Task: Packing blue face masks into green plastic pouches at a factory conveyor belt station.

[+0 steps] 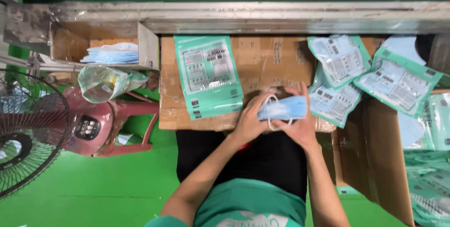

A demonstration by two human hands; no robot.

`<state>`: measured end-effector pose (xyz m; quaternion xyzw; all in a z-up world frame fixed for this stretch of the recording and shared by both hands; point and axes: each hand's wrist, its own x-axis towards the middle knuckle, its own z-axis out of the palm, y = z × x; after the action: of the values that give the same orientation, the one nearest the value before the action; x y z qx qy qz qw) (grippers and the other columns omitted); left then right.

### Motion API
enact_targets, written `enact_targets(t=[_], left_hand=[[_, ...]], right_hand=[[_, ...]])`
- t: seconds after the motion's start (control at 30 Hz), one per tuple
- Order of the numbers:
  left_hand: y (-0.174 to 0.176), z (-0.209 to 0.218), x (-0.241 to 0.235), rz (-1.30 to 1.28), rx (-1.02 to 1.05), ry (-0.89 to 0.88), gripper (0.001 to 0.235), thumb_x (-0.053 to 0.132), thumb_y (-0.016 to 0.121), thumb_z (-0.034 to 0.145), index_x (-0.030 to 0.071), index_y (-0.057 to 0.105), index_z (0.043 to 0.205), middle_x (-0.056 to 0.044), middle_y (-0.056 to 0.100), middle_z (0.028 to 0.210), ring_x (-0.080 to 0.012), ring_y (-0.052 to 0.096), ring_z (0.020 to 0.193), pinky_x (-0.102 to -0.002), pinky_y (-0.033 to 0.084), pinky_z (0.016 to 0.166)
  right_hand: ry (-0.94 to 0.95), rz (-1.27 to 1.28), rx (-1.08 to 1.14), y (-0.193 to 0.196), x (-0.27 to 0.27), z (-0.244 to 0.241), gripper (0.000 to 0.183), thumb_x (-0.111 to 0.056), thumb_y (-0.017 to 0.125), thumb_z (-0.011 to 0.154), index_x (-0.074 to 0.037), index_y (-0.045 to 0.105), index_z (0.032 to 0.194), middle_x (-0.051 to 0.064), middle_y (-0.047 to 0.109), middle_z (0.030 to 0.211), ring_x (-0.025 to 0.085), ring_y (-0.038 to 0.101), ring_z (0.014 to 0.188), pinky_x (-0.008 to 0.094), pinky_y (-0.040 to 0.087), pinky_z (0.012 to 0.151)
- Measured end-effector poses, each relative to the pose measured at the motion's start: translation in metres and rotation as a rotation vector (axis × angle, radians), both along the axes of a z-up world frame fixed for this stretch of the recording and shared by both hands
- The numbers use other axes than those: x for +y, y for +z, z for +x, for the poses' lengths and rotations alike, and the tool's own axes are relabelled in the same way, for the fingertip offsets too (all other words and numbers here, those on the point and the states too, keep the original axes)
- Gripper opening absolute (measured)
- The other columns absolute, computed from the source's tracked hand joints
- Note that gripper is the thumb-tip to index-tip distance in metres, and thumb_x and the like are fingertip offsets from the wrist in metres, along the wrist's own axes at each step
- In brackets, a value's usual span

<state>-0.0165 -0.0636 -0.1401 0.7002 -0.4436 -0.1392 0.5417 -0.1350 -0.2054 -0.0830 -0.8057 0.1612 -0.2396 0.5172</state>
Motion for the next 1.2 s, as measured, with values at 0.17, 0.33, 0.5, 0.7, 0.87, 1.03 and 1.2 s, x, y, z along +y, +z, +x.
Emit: enact_targets(t=[0.17,0.33,0.5,0.7,0.87,1.03,1.2], left_hand=[[0.032,-0.009,0.005,-0.022,-0.065,0.055,0.100,0.021,0.091,0.078,0.010,0.035,0.160,-0.021,0.053,0.146,-0.0404,0.053,0.136,-0.049,0.044,0.116],[0.024,0.002,-0.001,-0.062,0.051,0.096,0.112,0.029,0.092,0.072,0.003,0.026,0.159,-0.023,0.050,0.150,-0.0418,0.052,0.138,-0.050,0.042,0.116],[0.012,0.002,-0.001,-0.024,0.154,0.087,0.111,0.024,0.093,0.072,0.005,0.029,0.160,-0.021,0.049,0.151,-0.0401,0.053,0.139,-0.048,0.046,0.114],[0.017,-0.005,0.005,-0.041,0.345,0.066,0.105,0.016,0.084,0.076,0.005,0.026,0.164,-0.020,0.042,0.157,-0.0378,0.051,0.143,-0.045,0.052,0.110],[0.027,-0.001,-0.003,-0.023,-0.025,0.111,0.117,0.018,0.093,0.065,0.001,0.024,0.158,-0.025,0.034,0.156,-0.0458,0.037,0.145,-0.052,0.033,0.121],[0.022,-0.001,-0.006,0.028,0.162,0.007,0.113,0.020,0.093,0.066,0.008,0.030,0.158,-0.020,0.052,0.148,-0.0373,0.048,0.141,-0.047,0.039,0.119],[0.004,-0.005,-0.005,0.040,0.239,0.040,0.096,0.007,0.079,0.075,0.009,0.035,0.160,-0.020,0.056,0.149,-0.0354,0.056,0.138,-0.042,0.047,0.116]], right_hand=[[-0.028,0.107,-0.063,-0.023,0.009,-0.017,0.131,-0.018,0.093,0.070,-0.005,0.005,0.166,0.019,0.053,0.144,0.027,0.062,0.124,0.039,0.053,0.106],[-0.045,0.000,-0.103,-0.012,0.012,0.000,0.125,-0.011,0.091,0.074,-0.006,0.008,0.168,0.016,0.060,0.132,0.030,0.061,0.127,0.042,0.049,0.113],[-0.030,0.027,-0.039,-0.021,0.000,-0.008,0.122,-0.011,0.088,0.076,-0.007,0.009,0.168,0.015,0.063,0.130,0.028,0.064,0.123,0.041,0.051,0.110],[-0.021,-0.021,-0.053,0.001,0.005,-0.017,0.126,-0.007,0.088,0.075,-0.005,0.002,0.167,0.017,0.057,0.136,0.028,0.061,0.126,0.040,0.048,0.113],[-0.037,0.109,-0.069,-0.008,0.010,-0.013,0.121,-0.005,0.085,0.081,-0.005,0.003,0.170,0.012,0.064,0.128,0.025,0.065,0.122,0.039,0.052,0.112],[-0.027,0.186,-0.103,-0.018,0.005,-0.011,0.127,-0.007,0.089,0.074,-0.004,0.004,0.168,0.014,0.059,0.132,0.026,0.064,0.121,0.040,0.054,0.107],[-0.002,0.101,-0.094,-0.018,0.008,-0.016,0.102,-0.014,0.077,0.086,-0.002,0.013,0.165,0.015,0.056,0.139,0.025,0.061,0.125,0.039,0.049,0.109]])
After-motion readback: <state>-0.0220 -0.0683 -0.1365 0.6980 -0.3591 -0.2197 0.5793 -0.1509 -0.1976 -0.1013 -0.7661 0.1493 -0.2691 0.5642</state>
